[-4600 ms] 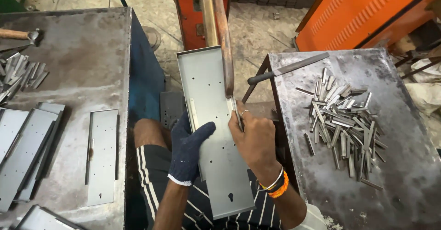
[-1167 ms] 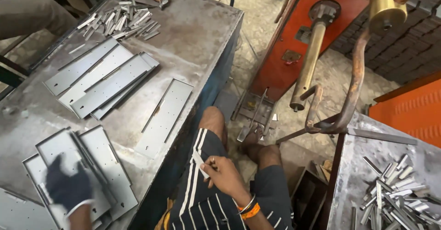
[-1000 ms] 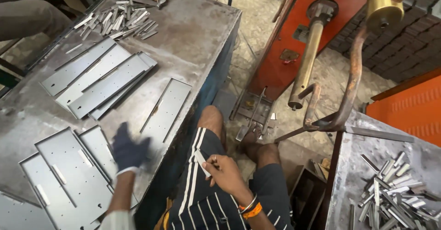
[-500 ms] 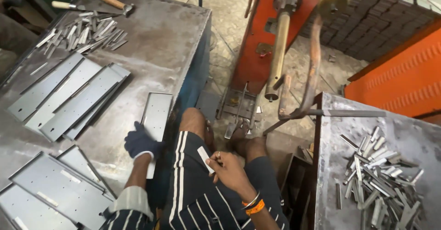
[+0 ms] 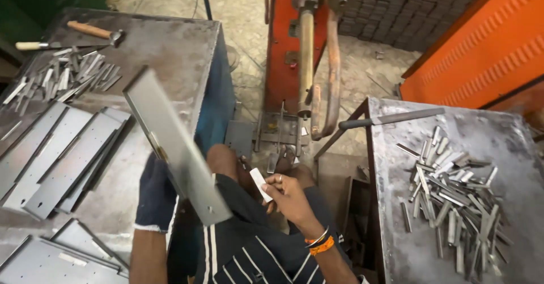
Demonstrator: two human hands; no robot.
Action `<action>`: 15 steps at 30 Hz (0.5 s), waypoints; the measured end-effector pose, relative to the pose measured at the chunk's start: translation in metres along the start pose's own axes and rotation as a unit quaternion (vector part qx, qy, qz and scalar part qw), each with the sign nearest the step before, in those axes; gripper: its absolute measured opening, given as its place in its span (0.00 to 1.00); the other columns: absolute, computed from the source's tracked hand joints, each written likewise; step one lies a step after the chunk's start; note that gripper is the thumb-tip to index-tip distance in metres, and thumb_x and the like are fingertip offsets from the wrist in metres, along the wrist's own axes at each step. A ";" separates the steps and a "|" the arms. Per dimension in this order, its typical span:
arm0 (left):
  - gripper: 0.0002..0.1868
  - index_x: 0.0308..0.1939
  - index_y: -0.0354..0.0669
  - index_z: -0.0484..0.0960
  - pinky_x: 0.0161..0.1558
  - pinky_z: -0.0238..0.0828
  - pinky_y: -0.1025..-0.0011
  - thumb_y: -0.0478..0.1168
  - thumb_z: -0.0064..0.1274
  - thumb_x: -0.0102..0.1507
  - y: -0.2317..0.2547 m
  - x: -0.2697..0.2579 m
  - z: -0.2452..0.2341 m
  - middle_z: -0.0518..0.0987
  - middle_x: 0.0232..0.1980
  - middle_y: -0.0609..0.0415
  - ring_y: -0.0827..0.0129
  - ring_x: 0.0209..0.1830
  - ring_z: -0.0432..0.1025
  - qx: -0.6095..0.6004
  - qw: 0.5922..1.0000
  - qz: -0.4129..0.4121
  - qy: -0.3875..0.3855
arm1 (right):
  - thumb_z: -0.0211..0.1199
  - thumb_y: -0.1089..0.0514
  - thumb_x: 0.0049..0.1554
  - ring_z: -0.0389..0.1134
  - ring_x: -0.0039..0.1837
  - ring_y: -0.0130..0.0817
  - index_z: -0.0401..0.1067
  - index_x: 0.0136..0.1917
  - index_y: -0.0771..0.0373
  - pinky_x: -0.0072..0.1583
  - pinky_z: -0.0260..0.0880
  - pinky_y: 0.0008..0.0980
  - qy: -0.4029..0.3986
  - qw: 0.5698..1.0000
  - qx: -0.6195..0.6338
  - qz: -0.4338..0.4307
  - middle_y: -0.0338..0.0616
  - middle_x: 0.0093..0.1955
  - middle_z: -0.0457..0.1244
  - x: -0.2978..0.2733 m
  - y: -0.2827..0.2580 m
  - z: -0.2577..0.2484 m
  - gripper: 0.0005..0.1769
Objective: Spot welding small metal brackets onto larger metal sheets using an industrial welding machine.
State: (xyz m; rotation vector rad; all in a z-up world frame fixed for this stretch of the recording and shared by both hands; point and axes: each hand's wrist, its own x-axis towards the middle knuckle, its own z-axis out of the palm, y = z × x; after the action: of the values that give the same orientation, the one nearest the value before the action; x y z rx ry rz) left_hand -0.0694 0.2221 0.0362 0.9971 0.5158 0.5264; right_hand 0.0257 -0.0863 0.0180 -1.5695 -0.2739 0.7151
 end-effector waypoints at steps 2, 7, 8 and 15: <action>0.32 0.70 0.33 0.65 0.43 0.76 0.66 0.40 0.58 0.65 -0.004 -0.005 0.032 0.78 0.53 0.45 0.64 0.45 0.77 0.009 0.999 -0.047 -0.021 | 0.61 0.55 0.62 0.69 0.29 0.25 0.72 0.56 0.69 0.31 0.62 0.22 0.019 1.000 0.005 -0.002 0.43 0.35 0.70 -0.007 0.002 -0.012 0.15; 0.26 0.60 0.42 0.77 0.43 0.78 0.68 0.37 0.60 0.57 -0.046 -0.019 0.091 0.83 0.46 0.50 0.65 0.40 0.79 0.085 0.991 -0.064 -0.085 | 0.60 0.55 0.60 0.71 0.31 0.28 0.72 0.57 0.66 0.32 0.65 0.24 0.100 0.994 0.032 -0.011 0.44 0.35 0.71 -0.026 0.026 -0.073 0.15; 0.22 0.55 0.33 0.77 0.42 0.78 0.66 0.37 0.62 0.59 -0.062 -0.021 0.094 0.83 0.45 0.46 0.62 0.40 0.79 0.076 0.988 -0.094 -0.092 | 0.60 0.56 0.60 0.72 0.33 0.28 0.71 0.56 0.65 0.34 0.67 0.25 0.132 0.990 0.049 -0.023 0.44 0.36 0.71 -0.032 0.029 -0.089 0.14; 0.20 0.54 0.30 0.83 0.41 0.75 0.65 0.42 0.59 0.64 -0.100 -0.058 0.156 0.83 0.44 0.44 0.60 0.39 0.77 0.051 0.956 -0.247 -0.148 | 0.68 0.55 0.57 0.69 0.36 0.29 0.68 0.49 0.62 0.39 0.68 0.29 0.357 0.931 0.076 -0.020 0.38 0.36 0.67 -0.107 0.065 -0.178 0.13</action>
State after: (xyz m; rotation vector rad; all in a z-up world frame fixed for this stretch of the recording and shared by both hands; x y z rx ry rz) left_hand 0.0013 0.0415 0.0273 0.9796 0.5015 -0.0976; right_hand 0.0318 -0.3012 -0.0187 -1.5634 0.2842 0.0932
